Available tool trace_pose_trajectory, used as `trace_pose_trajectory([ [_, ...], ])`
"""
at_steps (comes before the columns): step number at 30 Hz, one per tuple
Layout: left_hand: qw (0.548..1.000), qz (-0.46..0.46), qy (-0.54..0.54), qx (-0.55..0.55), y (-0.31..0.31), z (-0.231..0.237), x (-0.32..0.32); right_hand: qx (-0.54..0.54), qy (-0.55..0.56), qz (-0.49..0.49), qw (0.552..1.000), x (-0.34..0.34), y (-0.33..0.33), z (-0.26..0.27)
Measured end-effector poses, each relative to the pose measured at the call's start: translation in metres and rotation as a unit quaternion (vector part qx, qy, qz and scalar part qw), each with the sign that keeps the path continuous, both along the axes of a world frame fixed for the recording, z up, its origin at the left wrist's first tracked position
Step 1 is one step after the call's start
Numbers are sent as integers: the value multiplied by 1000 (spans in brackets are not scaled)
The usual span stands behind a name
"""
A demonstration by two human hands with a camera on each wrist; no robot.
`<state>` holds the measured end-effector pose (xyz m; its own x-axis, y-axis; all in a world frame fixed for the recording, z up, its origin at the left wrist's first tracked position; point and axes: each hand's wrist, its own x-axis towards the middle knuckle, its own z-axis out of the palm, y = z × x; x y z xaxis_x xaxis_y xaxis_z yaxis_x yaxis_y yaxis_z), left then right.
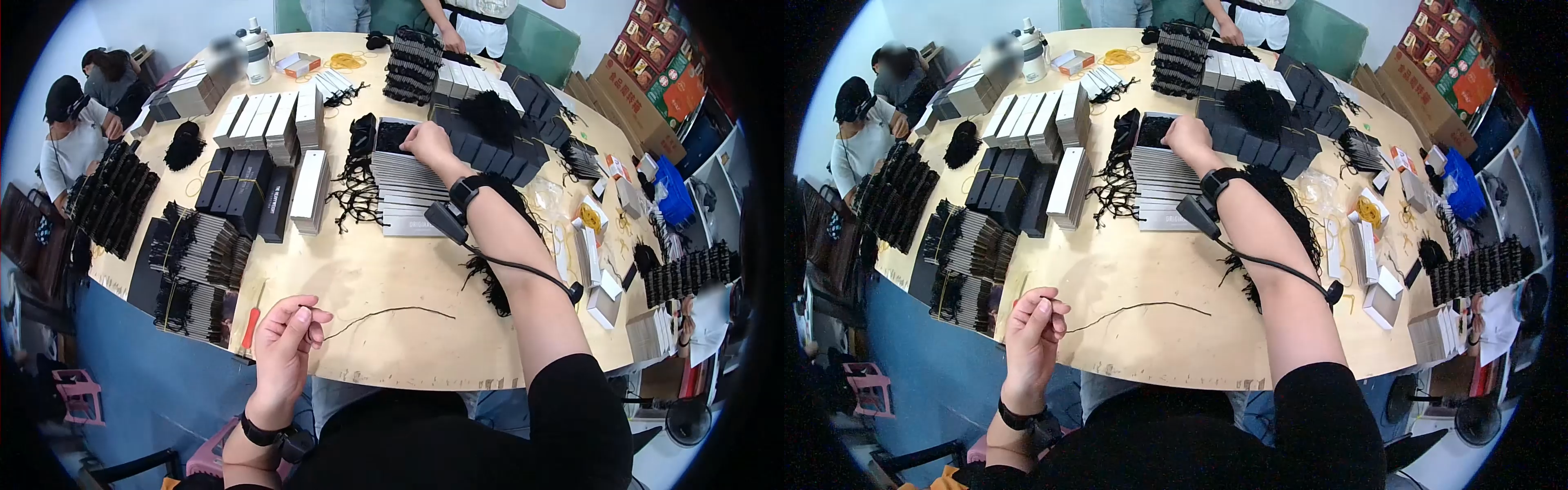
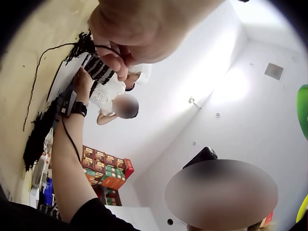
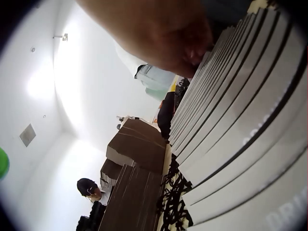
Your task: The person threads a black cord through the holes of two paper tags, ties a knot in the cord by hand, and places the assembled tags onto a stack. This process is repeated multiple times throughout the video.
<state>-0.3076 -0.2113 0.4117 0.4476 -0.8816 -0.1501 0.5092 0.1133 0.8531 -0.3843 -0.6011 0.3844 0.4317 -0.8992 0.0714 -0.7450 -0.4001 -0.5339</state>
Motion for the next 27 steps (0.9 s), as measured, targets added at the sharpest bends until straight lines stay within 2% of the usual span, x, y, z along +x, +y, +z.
trace_pose_trajectory([
  [2,1000,2,-15,-1,3,-2,0,8,-29,-23,999,1,-3,-2],
  [4,1000,4,-17,4,6,1,-2,42,-106,-41,993,-1,-6,-3],
  [6,1000,5,-21,10,8,3,-2,40,-116,-54,991,-3,-8,-5],
  [8,1000,9,-7,16,9,1,-3,145,-295,-29,944,-7,-2,-3],
  [10,1000,9,-18,14,9,2,-7,166,-325,-9,931,-13,15,11],
  [12,1000,4,-28,11,8,3,-11,199,-415,8,888,-19,25,19],
  [13,999,-8,-30,9,8,2,-13,196,-412,6,890,-23,29,23],
  [15,999,-19,-30,5,8,3,-17,275,-448,24,850,-27,41,33],
  [16,999,-26,-33,2,8,3,-19,275,-444,25,852,-28,55,44],
  [18,999,-28,-28,4,11,6,-22,341,-497,123,789,-35,96,62],
  [20,997,-32,-74,-13,12,14,-26,376,-487,172,769,-44,147,76],
  [22,995,-30,-81,-45,11,22,-29,368,-470,222,771,-62,198,85],
  [24,993,-30,-85,-71,9,24,-34,306,-449,232,807,-79,241,89],
  [27,989,-60,-109,-82,6,29,-45,224,-461,165,842,-98,291,85],
])
